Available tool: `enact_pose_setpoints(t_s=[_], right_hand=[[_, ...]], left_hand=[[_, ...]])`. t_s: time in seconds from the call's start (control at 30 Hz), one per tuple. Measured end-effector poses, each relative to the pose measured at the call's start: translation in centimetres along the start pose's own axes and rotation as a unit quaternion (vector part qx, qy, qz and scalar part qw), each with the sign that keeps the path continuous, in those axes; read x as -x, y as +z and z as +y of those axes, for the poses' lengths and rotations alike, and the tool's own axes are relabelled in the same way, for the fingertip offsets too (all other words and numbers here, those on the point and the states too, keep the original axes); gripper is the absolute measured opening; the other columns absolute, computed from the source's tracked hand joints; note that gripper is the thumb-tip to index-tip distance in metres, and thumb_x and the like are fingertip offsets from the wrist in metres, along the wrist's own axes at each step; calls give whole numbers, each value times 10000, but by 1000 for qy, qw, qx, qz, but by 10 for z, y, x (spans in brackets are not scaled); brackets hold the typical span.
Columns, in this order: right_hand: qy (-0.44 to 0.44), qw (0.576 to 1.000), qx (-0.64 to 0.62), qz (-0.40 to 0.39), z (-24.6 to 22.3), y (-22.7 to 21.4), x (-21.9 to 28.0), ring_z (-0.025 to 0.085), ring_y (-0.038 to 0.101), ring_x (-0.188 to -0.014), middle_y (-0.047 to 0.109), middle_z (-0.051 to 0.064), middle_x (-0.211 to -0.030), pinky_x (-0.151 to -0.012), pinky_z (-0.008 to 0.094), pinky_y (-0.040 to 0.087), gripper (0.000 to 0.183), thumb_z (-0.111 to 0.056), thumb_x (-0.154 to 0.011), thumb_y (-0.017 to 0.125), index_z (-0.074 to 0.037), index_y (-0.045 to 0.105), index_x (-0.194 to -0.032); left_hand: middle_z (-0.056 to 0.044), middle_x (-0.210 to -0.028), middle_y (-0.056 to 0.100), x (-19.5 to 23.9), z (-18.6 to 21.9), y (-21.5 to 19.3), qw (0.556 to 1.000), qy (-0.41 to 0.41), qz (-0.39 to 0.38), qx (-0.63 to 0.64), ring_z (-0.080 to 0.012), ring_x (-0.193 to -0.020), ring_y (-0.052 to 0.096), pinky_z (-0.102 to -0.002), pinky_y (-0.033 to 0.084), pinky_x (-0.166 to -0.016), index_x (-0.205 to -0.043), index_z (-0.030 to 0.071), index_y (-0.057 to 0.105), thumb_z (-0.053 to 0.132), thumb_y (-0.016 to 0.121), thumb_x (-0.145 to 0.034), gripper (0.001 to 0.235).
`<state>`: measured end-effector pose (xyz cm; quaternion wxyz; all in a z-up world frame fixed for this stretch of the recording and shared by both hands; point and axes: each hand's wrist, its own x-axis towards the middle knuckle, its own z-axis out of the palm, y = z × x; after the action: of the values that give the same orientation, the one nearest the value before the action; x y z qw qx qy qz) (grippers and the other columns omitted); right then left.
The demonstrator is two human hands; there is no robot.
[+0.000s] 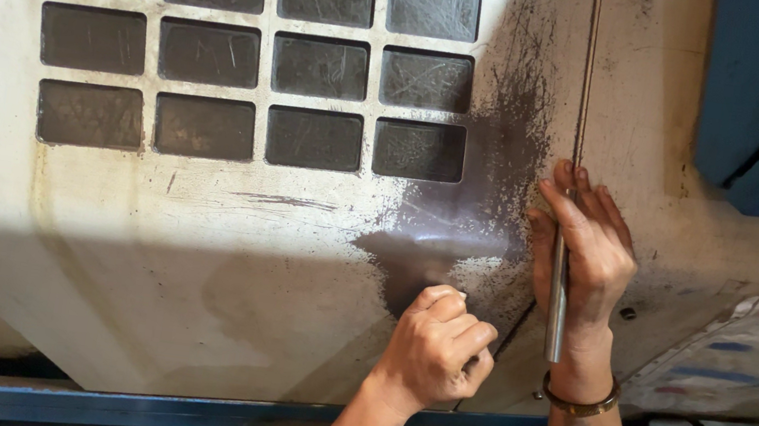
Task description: The person uses a metal rod to scrape and rub a dirty area on a large metal surface, then opens a nearby door to retrieve another rod and continues scraping the same spot. The person repeatedly scrapes the same region with different rods, occasionally opening the door to access more rods.
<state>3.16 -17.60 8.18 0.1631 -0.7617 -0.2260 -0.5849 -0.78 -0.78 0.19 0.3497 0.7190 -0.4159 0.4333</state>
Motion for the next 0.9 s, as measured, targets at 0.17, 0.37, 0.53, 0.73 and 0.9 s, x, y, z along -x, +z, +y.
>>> enact_pose_setpoints(t_s=[0.17,0.37,0.53,0.73,0.9], right_hand=[[1,1000,-1,1,0,0,0,293,669,-1302,718,157,-1296,-1172,441,486,235,-67,-1011,725,-44,709,-1244],[-4,1000,-5,4,1,0,0,296,670,-1299,719,159,-1299,-1168,439,488,239,-53,-1008,723,-41,706,-1246],[-12,1000,-4,5,2,-1,0,305,671,-1296,716,159,-1300,-1158,438,489,242,-45,-1006,722,-40,701,-1247],[-16,1000,-1,5,1,-3,-1,306,670,-1291,709,161,-1314,-1153,444,488,253,-40,-1001,720,-40,690,-1252],[-20,1000,-1,7,2,-3,-1,305,670,-1287,710,158,-1313,-1148,439,490,270,-30,-991,724,-51,693,-1259]], left_hand=[[-42,-738,630,0,0,1,1000,3,1,-8,-250,-864,633,-393,482,-1024,-843,83,648,60,710,-764,103],[-44,-741,637,1,-1,2,1000,6,9,-6,-252,-869,634,-398,482,-1027,-854,81,659,60,708,-771,99],[-45,-746,639,2,-1,3,1000,5,9,-9,-249,-876,636,-400,482,-1034,-864,82,662,53,704,-774,104],[-46,-740,635,1,1,3,1000,10,13,-23,-252,-876,635,-402,478,-1018,-849,81,653,45,698,-754,111],[-53,-742,641,0,3,2,1000,3,8,-23,-243,-845,623,-399,482,-1012,-836,82,659,43,696,-757,95]])
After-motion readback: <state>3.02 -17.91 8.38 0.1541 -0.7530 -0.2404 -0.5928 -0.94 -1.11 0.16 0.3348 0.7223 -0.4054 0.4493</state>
